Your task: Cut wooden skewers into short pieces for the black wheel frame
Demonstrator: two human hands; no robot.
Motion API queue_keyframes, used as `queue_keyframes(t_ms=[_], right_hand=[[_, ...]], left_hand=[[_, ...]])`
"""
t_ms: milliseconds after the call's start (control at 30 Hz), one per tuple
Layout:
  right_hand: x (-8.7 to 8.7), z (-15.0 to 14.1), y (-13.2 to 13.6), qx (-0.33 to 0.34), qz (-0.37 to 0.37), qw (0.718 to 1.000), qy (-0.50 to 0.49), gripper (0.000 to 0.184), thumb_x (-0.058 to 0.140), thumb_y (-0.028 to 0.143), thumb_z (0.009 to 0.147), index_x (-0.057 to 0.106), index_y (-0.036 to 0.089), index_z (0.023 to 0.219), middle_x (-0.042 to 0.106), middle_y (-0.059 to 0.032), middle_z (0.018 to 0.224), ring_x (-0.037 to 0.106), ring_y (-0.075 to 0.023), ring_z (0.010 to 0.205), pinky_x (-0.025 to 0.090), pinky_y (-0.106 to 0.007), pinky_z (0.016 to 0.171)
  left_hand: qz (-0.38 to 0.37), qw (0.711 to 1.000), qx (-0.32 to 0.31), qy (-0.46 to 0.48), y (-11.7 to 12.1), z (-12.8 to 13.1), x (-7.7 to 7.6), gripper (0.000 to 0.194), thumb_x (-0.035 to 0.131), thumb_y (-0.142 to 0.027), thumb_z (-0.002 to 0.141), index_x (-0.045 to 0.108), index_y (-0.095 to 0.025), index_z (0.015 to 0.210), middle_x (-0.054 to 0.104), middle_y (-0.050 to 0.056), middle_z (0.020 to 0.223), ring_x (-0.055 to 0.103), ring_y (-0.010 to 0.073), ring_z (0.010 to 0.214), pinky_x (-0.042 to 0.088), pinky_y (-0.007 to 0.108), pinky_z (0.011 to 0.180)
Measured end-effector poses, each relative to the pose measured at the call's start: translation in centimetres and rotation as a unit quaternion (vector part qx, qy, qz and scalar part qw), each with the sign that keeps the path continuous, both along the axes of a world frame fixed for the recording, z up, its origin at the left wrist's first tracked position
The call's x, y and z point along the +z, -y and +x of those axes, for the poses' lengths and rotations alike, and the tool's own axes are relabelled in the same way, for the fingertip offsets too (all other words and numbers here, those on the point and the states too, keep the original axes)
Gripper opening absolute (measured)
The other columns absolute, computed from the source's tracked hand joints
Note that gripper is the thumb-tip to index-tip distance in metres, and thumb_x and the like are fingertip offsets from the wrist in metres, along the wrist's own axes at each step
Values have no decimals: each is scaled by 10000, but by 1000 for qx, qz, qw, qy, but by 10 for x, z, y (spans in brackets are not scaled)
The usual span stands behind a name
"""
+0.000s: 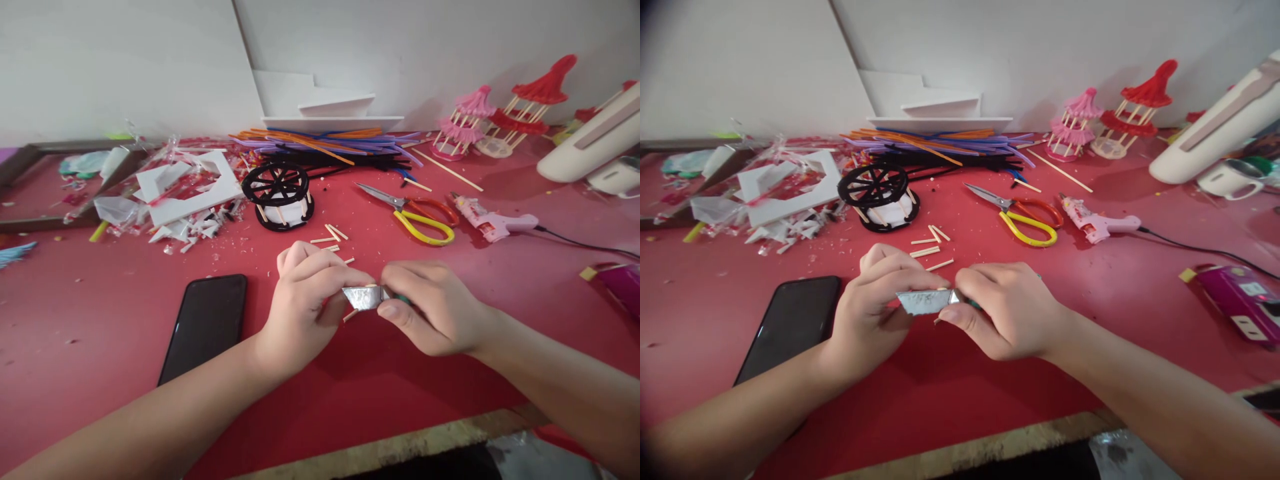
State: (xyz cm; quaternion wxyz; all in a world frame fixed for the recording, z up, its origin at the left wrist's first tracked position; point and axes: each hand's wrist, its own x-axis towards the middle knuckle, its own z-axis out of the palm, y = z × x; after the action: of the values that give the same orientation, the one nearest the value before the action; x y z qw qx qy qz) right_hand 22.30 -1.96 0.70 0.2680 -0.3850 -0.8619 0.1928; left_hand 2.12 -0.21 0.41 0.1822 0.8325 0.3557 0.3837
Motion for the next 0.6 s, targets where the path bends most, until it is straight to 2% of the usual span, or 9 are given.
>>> queue_keyframes(t_ms=[600], right_hand=[[1,0,-1,15,-17,1000,-14,318,421,412,944,369,202,711,379,44,639,324,-92,553,250,-248,518]], left_hand=[[-14,1000,-10,2,2,-1,2,218,554,-58,837,671,-238,874,665,19,769,498,186,770,369,357,722]])
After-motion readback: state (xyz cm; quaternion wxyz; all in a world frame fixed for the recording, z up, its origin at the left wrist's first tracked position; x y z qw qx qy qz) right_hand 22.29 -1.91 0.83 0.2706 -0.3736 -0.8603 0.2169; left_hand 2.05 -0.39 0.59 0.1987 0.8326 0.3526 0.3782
